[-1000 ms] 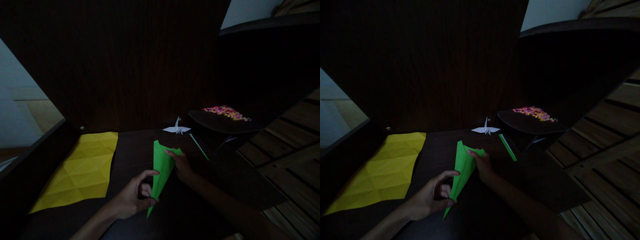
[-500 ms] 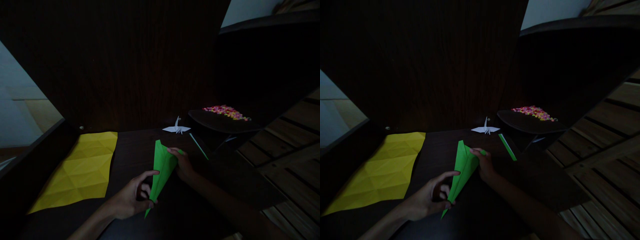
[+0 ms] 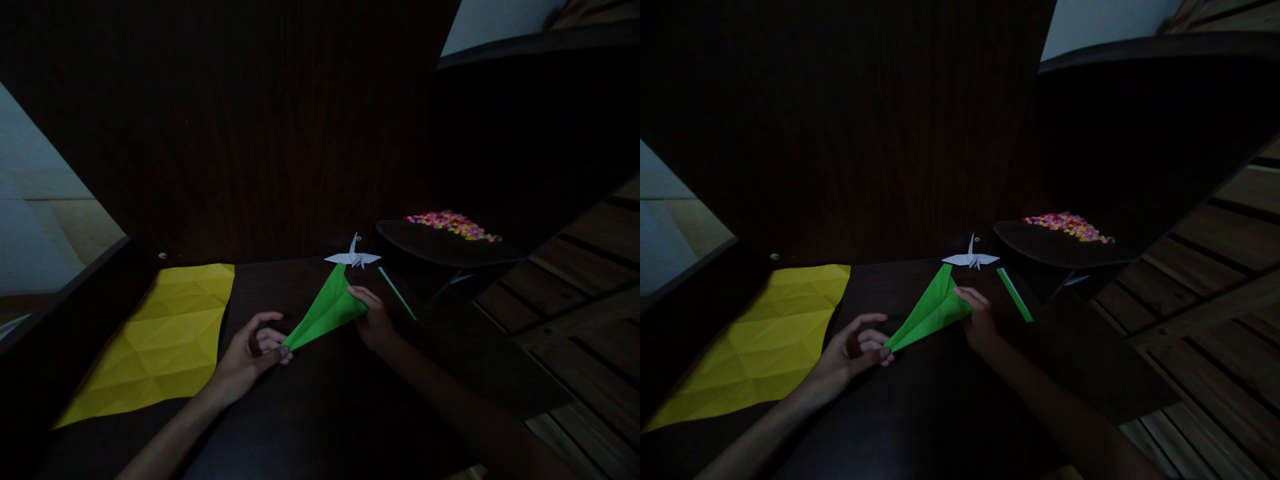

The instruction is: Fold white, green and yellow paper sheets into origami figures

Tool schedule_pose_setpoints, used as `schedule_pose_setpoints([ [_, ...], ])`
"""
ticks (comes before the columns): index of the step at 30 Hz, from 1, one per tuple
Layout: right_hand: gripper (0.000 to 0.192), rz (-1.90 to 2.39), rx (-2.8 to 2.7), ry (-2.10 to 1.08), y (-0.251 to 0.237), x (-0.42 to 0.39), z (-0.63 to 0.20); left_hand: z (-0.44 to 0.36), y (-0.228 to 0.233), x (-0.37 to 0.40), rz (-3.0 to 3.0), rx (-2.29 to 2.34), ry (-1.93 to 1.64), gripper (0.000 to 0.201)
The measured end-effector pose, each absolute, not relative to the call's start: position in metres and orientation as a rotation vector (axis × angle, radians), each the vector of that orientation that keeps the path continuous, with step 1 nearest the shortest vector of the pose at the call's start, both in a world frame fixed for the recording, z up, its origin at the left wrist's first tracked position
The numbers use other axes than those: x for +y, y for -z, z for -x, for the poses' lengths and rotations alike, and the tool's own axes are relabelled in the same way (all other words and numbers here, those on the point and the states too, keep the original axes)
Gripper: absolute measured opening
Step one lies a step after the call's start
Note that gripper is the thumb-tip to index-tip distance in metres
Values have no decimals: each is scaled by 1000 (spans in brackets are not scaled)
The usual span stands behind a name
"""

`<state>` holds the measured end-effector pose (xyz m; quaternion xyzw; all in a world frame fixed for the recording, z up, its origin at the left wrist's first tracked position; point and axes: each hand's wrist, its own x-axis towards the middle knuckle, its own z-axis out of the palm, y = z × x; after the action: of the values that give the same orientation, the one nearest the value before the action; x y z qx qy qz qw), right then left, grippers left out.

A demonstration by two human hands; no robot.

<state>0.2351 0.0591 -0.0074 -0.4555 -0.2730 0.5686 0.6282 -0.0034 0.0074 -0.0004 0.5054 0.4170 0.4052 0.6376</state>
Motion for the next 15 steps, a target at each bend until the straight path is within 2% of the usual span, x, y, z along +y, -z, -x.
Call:
schedule_pose_setpoints([
  [10,17,1055,-681,-1317,13,61,-235,9,-8,17,-1078,1236,-1290,50],
  [15,19,1073,-732,-1348,10,59,-233,12,-9,19,-1015,1295,-1411,54],
])
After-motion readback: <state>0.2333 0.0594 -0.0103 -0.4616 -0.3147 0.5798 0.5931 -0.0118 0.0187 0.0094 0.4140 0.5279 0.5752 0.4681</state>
